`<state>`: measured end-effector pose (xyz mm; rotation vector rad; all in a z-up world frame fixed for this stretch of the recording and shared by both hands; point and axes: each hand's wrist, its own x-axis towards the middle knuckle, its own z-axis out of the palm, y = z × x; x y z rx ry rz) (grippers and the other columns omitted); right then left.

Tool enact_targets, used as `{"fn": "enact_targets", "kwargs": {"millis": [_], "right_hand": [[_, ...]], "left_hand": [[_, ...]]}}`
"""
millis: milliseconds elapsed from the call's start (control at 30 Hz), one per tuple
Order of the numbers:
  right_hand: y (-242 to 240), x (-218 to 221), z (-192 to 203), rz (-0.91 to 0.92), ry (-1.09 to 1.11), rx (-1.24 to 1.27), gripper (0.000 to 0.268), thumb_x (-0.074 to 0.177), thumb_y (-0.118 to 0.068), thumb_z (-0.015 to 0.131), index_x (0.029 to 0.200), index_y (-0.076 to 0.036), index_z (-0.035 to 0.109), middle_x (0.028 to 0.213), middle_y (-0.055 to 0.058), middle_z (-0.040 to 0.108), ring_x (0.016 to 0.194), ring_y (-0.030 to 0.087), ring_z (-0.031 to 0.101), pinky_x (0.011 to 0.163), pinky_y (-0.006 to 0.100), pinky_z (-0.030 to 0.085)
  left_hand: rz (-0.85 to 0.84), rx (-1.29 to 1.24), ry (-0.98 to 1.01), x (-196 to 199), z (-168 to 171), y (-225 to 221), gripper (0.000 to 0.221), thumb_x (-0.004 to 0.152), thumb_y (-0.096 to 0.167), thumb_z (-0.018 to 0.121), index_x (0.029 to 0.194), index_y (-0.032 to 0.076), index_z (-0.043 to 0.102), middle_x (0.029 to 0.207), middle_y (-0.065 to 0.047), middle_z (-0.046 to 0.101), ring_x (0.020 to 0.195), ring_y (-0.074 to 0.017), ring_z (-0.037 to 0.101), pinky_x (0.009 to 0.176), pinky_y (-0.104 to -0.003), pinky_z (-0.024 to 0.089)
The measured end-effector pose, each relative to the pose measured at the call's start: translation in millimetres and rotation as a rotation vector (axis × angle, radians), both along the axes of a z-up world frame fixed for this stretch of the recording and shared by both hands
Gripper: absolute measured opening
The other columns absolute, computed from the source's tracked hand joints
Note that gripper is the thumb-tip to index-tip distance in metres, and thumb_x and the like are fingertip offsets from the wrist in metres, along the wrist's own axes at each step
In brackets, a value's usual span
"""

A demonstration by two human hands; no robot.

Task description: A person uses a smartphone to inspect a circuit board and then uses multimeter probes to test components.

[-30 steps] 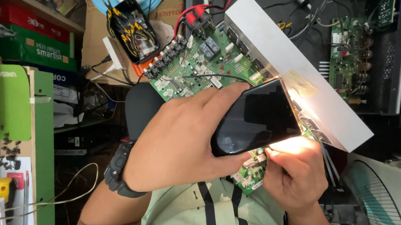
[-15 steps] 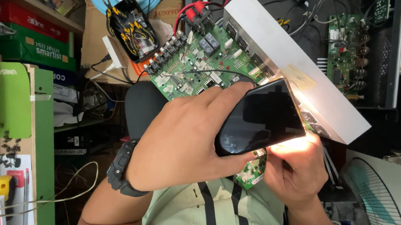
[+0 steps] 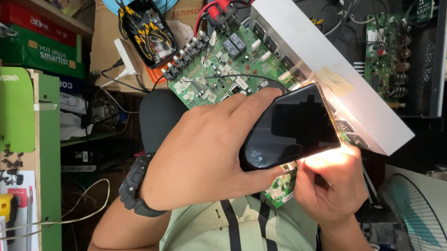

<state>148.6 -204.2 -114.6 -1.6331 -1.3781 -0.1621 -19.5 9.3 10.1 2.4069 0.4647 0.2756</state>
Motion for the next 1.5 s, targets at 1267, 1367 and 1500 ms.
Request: {"fn": "enact_targets", "kwargs": {"millis": [1267,1367,1500], "right_hand": [[2.8,-17.2,2.2,-0.174,-0.157,0.114,0.019,0.096,0.027,0.071,0.105,0.011,0.064,0.117,0.024,0.075,0.100,0.044,0.068,0.085,0.049,0.063],[3.9,-16.7,1.8,-0.174,-0.156,0.143,0.020,0.100,0.027,0.076,0.100,0.010,0.063,0.106,0.021,0.070,0.095,0.043,0.064,0.082,0.048,0.062],[4.4,-18.4,6.1,-0.161,-0.148,0.140,0.014,0.103,0.026,0.073,0.108,0.014,0.070,0.109,0.021,0.072,0.093,0.040,0.061,0.082,0.047,0.060]], "left_hand": [[0.081,0.139,-0.084,-36.5,22.8,-66.6,0.097,0.090,0.046,0.096,0.165,0.007,0.050,0.163,-0.012,0.075,0.130,-0.0369,0.081,0.085,-0.053,0.062],[0.087,0.151,-0.065,-37.3,26.4,-68.7,0.097,0.091,0.047,0.095,0.166,0.009,0.047,0.163,-0.012,0.074,0.135,-0.0376,0.079,0.089,-0.055,0.062],[0.099,0.164,-0.064,-37.7,28.3,-72.5,0.098,0.089,0.047,0.095,0.166,0.009,0.048,0.164,-0.011,0.074,0.135,-0.0380,0.079,0.091,-0.055,0.062]]}}
